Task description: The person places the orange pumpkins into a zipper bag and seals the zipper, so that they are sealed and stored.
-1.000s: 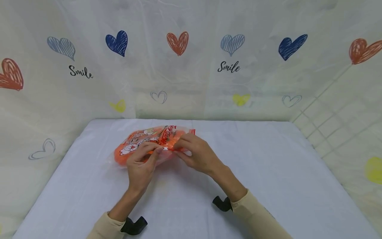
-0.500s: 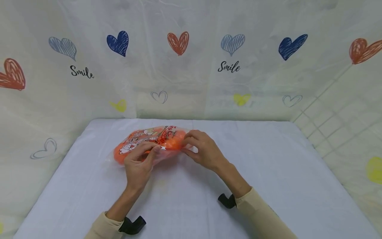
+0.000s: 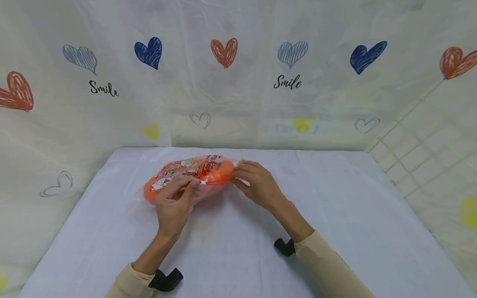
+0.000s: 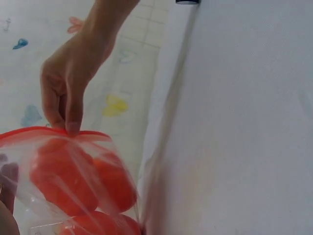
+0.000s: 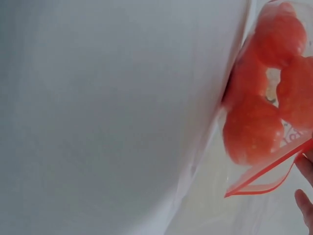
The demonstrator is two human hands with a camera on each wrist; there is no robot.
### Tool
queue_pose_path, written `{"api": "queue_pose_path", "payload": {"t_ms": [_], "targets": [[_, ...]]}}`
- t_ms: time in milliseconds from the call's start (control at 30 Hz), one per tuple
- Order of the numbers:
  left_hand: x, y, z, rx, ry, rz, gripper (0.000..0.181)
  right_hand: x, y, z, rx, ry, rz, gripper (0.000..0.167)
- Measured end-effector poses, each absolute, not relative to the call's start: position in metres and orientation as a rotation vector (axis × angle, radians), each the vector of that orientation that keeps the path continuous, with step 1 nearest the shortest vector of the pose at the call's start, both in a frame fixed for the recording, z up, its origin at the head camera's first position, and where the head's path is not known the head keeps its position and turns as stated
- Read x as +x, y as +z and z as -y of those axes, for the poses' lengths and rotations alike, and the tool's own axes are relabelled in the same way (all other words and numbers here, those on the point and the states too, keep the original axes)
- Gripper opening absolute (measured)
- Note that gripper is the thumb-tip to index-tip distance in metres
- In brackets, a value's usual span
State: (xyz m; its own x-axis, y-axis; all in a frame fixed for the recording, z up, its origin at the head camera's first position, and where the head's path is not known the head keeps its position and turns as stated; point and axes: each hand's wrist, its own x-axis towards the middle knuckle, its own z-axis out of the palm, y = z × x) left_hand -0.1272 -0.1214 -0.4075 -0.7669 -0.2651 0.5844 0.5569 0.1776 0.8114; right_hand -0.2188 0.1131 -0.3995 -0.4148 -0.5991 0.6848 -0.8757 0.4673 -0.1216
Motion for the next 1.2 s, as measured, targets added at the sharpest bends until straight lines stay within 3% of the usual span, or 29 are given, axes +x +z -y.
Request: {"api": "queue_pose_path", "payload": {"t_ms": [400,667,800,1200], "targets": [[-0.126,-0.407,0.121,-0.229,-1.684,1.833,0.015,-0.211,-0.397,-0.115,1.164,0.714,2.246,0.02],[-0.127,-0.408,0.118,-0.259,-1.716,1.836,0.015,-0.201,-0.392,-0.099,1.201,0.732,2.282,0.049],[-0.126,-0.408,0.118,-0.263,-1.723,1.839,0.015,-0.2,-0.392,-0.094,1.201,0.707,2.302,0.054],[-0.125,-0.405,0.121,-0.235,-1.714,1.882,0.018,-0.203,-0.395,-0.087,1.233,0.831,2.228,0.049]]}}
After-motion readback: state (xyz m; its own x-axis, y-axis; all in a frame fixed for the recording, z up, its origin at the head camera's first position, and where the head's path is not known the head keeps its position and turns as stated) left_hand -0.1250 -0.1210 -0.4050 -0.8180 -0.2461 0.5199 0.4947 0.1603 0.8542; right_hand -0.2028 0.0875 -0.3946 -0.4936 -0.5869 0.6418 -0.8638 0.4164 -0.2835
